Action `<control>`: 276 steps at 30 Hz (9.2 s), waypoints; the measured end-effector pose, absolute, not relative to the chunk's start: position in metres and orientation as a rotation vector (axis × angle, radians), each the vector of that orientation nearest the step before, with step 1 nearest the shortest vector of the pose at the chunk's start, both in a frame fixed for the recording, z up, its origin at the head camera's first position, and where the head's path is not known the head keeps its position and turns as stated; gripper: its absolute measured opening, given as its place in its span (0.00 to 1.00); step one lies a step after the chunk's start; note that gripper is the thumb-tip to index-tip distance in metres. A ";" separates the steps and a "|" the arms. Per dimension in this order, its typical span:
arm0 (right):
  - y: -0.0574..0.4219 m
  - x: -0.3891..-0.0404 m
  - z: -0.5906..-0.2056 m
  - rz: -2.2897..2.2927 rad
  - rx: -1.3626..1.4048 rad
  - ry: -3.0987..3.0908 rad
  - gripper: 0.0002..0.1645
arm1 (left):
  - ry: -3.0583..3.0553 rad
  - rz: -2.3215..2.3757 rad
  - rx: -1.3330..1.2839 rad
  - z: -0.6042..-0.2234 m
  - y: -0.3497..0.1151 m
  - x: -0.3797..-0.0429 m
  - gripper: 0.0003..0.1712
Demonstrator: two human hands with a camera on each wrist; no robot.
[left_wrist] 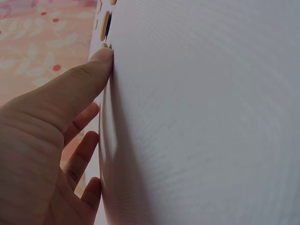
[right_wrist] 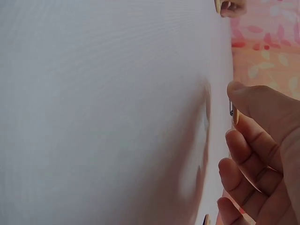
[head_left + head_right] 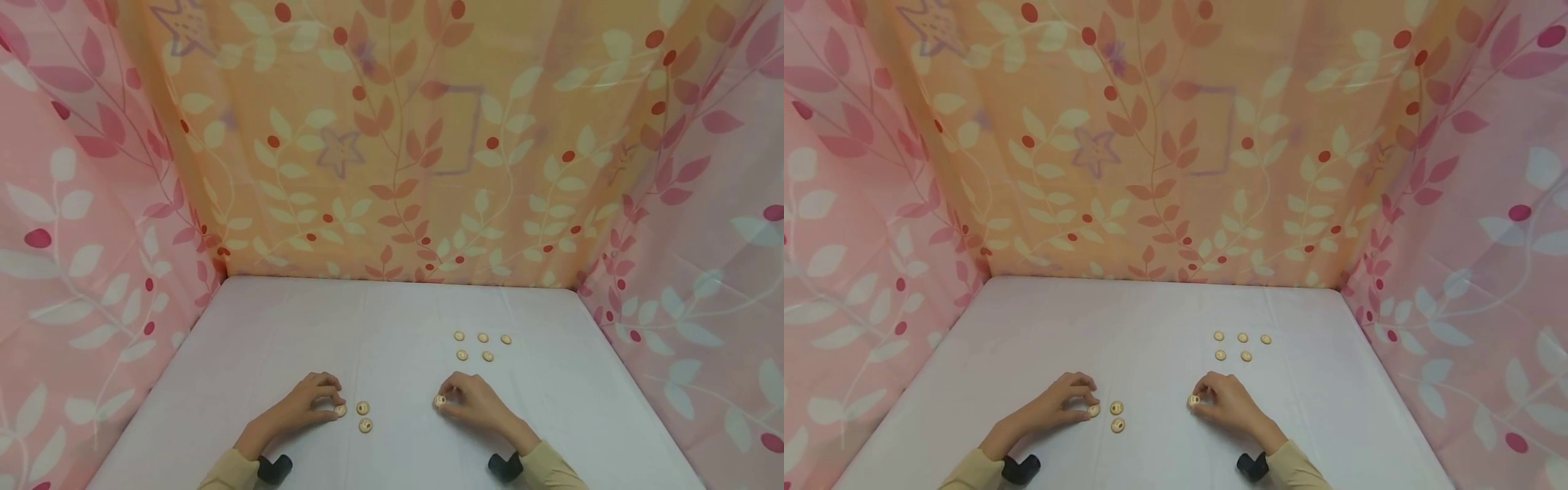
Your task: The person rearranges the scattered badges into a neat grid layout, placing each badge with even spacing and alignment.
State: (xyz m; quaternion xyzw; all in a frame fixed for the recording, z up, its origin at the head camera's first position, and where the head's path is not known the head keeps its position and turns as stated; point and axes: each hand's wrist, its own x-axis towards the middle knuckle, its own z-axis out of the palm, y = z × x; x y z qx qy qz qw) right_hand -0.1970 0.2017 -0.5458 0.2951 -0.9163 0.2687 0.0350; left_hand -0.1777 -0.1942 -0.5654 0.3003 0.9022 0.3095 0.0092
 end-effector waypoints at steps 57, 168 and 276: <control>0.293 -0.228 -0.548 0.839 0.252 -2.818 0.14 | 2.823 0.947 0.966 -0.565 -0.195 -0.178 0.08; 0.255 -0.235 -0.552 0.947 0.302 -2.808 0.12 | 2.801 0.993 0.937 -0.566 -0.195 -0.179 0.08; 0.070 -0.220 -0.545 0.799 1.512 -2.742 0.15 | 2.810 0.995 1.020 -0.559 -0.194 -0.178 0.08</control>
